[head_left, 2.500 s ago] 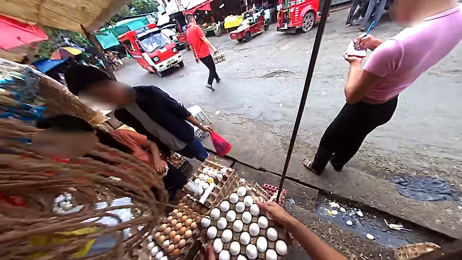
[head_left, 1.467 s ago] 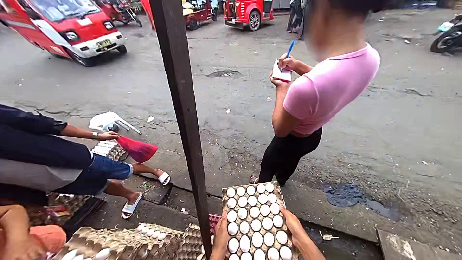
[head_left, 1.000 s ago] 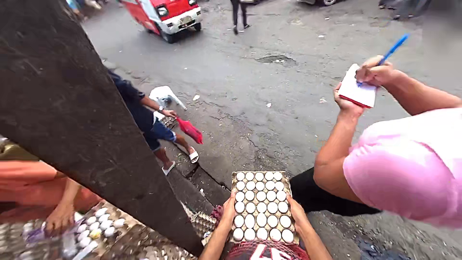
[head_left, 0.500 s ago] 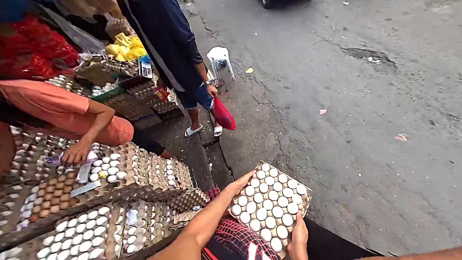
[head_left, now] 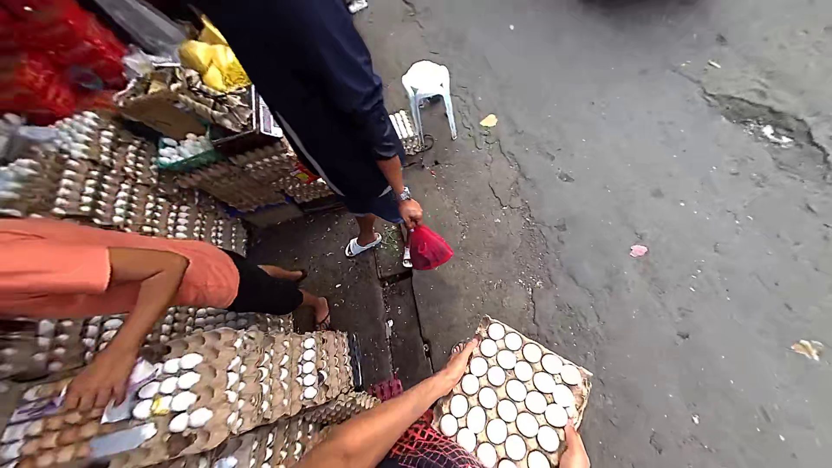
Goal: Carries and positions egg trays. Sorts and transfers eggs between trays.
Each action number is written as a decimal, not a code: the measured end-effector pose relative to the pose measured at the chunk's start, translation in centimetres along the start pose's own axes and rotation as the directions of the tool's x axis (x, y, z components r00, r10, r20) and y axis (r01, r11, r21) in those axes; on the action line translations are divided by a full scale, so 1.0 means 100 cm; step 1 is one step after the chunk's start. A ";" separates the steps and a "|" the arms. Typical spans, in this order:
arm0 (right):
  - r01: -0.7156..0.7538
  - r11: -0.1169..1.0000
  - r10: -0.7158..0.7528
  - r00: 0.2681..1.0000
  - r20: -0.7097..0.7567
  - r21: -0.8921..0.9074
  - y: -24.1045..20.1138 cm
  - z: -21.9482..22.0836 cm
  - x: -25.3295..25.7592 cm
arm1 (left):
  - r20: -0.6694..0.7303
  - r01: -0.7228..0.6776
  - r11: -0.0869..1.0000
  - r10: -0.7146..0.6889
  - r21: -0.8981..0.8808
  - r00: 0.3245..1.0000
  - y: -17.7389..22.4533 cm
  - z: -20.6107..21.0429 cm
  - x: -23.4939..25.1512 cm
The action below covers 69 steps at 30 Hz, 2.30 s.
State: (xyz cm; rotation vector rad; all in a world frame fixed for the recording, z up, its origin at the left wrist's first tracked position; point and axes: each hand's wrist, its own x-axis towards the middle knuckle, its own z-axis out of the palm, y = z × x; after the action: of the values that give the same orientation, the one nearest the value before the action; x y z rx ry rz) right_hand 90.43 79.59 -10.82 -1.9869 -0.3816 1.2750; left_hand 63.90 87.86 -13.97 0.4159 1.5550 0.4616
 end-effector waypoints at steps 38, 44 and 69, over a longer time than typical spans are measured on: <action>0.764 0.546 0.212 0.272 0.939 -0.344 -0.238 0.854 -0.140 | -0.796 -0.627 0.498 -0.449 -0.600 0.406 0.127 -0.558 -0.013; 0.746 0.568 0.150 0.321 0.935 -0.347 -0.225 0.960 -0.173 | -0.858 -0.695 0.504 -0.329 -0.514 0.396 0.140 -0.674 0.006; 0.805 0.519 0.377 0.086 0.922 -0.288 -0.190 1.303 -0.379 | -0.822 -0.760 0.484 -0.558 -0.434 0.114 0.166 -0.967 -0.019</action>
State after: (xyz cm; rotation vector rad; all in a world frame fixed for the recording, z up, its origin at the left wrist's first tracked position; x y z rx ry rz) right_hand -38.68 124.77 -3.52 -0.9192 -2.3994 2.2732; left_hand -33.00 97.47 -1.68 -0.9621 2.2275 2.0272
